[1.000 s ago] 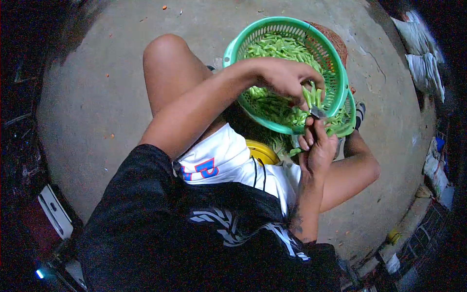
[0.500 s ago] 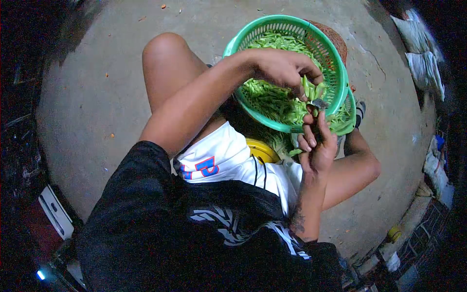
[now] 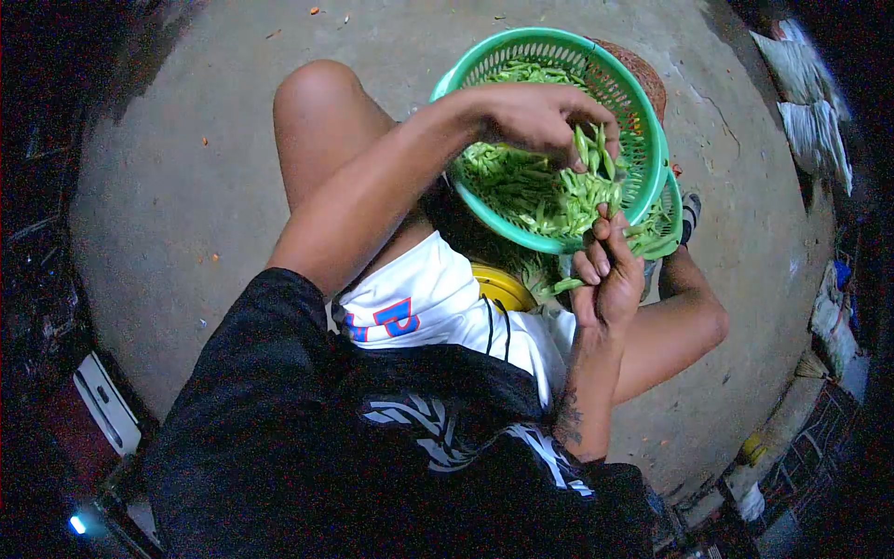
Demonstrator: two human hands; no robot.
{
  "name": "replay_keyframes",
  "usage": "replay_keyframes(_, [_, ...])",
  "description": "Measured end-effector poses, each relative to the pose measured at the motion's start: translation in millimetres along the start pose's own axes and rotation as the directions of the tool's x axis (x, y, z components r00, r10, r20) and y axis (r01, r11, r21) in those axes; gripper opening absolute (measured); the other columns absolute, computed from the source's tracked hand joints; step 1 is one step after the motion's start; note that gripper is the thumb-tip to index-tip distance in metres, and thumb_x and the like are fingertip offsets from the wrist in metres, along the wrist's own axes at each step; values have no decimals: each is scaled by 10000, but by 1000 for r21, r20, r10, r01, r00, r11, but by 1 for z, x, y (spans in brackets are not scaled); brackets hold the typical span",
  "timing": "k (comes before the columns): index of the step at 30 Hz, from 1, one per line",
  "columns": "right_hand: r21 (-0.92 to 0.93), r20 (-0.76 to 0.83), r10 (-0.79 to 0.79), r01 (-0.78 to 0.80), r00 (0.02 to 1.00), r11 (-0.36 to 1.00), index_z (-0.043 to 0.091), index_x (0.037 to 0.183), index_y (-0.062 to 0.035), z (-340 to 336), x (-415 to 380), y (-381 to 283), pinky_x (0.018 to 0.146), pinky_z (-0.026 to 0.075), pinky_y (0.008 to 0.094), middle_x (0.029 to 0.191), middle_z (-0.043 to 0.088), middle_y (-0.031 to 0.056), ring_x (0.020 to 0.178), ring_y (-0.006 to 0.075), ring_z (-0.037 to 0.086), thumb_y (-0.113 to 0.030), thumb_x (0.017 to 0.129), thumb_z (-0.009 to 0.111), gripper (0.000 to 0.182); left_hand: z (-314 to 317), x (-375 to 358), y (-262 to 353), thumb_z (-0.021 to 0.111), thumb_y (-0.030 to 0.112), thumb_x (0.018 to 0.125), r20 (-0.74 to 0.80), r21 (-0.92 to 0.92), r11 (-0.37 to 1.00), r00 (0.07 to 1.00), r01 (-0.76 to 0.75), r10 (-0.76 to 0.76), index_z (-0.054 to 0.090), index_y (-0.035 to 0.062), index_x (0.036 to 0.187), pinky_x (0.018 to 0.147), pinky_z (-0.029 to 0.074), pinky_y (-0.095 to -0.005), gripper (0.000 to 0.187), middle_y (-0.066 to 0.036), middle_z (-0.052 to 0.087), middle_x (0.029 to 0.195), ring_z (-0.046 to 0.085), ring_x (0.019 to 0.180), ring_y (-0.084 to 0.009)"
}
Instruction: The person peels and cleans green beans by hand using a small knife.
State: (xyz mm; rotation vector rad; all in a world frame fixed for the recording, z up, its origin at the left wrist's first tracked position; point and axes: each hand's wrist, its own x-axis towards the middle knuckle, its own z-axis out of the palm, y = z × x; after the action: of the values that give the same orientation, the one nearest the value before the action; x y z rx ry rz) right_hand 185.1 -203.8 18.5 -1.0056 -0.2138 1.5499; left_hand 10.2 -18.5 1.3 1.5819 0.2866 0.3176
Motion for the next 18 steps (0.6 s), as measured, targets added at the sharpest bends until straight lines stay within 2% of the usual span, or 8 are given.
replay_keyframes(3, [2,-19,-1,1,1000,1000,600,1121,-42,0,1,2,440,296,172,872,625,33,525,27,390,-172,1020,631,168,-1,-1,1,767,77,802,-27,-56,998,1000,0,-2,646,49,1206,986,474,-359,423,-73,690,1132,616,1076,-190])
replay_keyframes(7, [-31,-93,-62,59,994,998,612,1111,-20,-2,1,9,443,299,169,856,622,36,526,24,389,-194,1021,635,197,21,-2,10,787,115,789,54,91,992,994,89,-94,627,49,1226,976,470,-361,470,-87,676,1133,600,1078,-196])
replay_keyframes(10, [-49,-75,-70,66,995,997,604,1131,-9,-1,-2,7,447,306,172,848,623,44,528,29,388,-189,1019,635,214,23,0,5,746,46,750,83,-30,999,996,38,-36,664,57,1215,784,518,-329,473,-76,701,1014,636,900,-174])
replay_keyframes(11, [-49,-51,-72,69,996,996,595,1156,-1,0,-3,5,449,312,178,846,626,50,529,33,388,-170,1018,629,221,16,0,5,746,46,750,81,-31,999,996,38,-36,664,57,1215,784,518,-329,473,-76,701,1014,636,900,-174])
replay_keyframes(13, [-49,-10,-23,22,1000,999,574,1210,18,-2,-2,1,457,323,185,864,631,57,550,38,401,-159,1013,621,269,-3,-1,7,751,58,783,-6,3,999,999,36,-35,632,49,1224,947,476,-337,457,-55,670,1132,595,1076,-172])
replay_keyframes(15, [-45,36,17,-16,999,999,552,1263,37,-1,2,-2,465,334,192,882,635,65,571,44,413,-149,1007,613,322,-12,-4,9,734,50,786,-42,10,998,997,60,-59,635,48,1222,949,482,-338,447,-49,670,1130,596,1077,-171])
replay_keyframes(17, [-54,52,28,-25,998,998,491,1360,71,4,10,-5,480,353,201,964,659,93,622,56,442,-150,1005,579,428,-14,-6,7,735,70,778,-102,172,984,995,41,-24,630,59,1239,945,495,-353,474,-68,673,1138,605,1071,-179])
replay_keyframes(18, [-13,72,60,-59,996,998,463,1399,69,2,12,-6,491,366,197,1050,673,123,650,66,451,-186,1011,566,475,-12,-10,8,745,94,767,-166,395,915,986,79,-13,618,80,1275,947,504,-377,523,-106,671,1170,622,1079,-208])
